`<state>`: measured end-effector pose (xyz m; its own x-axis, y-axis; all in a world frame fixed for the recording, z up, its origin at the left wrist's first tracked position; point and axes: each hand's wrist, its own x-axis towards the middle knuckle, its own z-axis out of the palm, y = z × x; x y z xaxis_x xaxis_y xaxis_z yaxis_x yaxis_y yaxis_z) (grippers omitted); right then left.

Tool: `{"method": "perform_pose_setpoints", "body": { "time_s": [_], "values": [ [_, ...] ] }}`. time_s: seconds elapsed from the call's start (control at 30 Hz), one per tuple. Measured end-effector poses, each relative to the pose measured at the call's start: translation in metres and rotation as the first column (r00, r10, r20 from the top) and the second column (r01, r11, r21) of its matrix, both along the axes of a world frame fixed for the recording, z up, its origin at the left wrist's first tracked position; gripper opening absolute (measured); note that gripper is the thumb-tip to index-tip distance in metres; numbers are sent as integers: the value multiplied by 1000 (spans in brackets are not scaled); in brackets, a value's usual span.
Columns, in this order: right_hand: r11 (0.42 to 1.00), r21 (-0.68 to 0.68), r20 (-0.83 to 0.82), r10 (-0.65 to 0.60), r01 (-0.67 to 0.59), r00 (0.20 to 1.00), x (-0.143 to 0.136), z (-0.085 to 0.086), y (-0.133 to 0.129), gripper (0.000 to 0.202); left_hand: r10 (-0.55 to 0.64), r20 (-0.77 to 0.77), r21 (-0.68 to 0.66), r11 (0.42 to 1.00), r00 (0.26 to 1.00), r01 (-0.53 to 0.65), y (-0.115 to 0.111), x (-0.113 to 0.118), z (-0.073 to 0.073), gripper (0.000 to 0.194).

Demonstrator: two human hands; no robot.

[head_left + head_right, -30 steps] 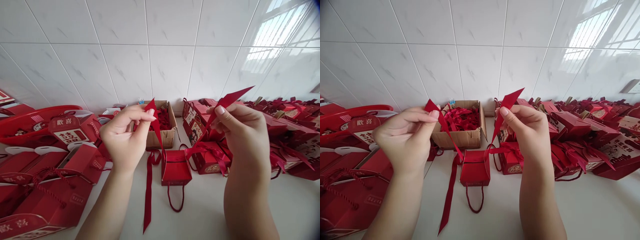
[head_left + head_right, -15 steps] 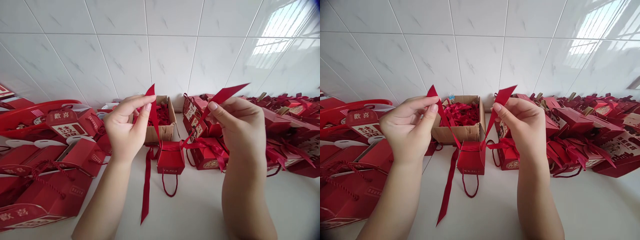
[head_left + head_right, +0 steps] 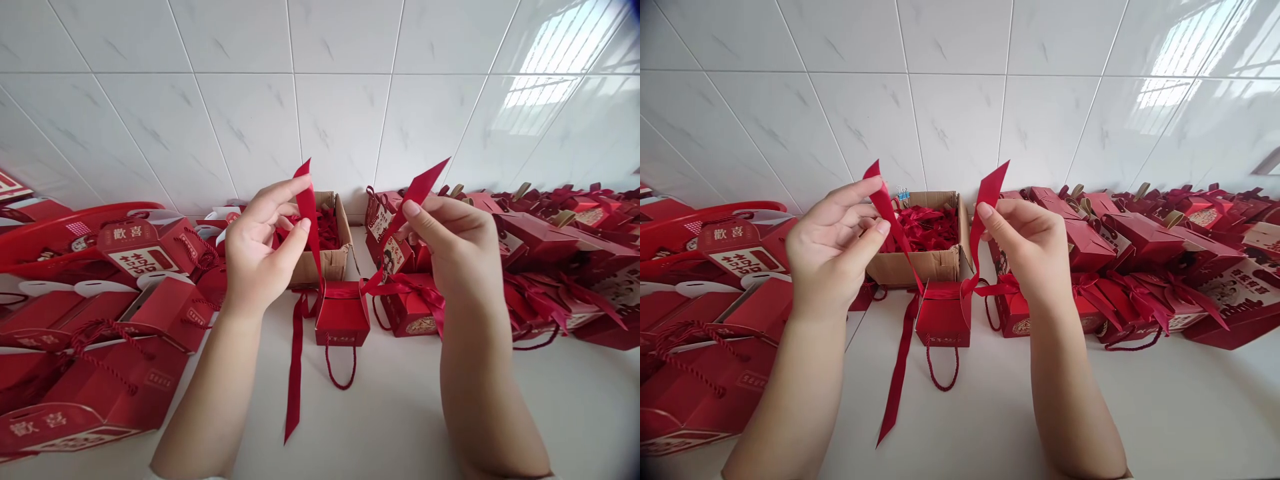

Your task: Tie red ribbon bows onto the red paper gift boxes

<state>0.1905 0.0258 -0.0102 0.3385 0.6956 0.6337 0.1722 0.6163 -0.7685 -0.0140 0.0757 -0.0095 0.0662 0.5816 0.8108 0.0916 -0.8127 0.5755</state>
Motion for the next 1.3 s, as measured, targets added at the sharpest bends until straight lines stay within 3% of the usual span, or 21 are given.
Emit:
{"method": "perform_pose_setpoints", "body": {
  "time_s": [0.47,0.67,0.83,1.03,1.3],
  "values": [
    [1000,22,-25,18,-18,1000,-6,-1,3,16,-6,135,76,997,991,-5,8,-1,1,42],
    [1000,19,-44,-5,6,999,-7,-1,2,15,73,205,135,986,976,-102,5,3,1,8],
    [1000,29,-50,9,-8,999,-10,-1,4,15,64,163,62,995,985,-75,5,3,-2,25],
    [997,82,-92,3,5,996,-13,-3,12,14,-55,131,7,998,990,54,5,5,-2,32],
    [986,163,-149,-7,32,989,-17,-5,24,14,-48,118,37,998,992,44,7,7,-7,41]
  ]
}}
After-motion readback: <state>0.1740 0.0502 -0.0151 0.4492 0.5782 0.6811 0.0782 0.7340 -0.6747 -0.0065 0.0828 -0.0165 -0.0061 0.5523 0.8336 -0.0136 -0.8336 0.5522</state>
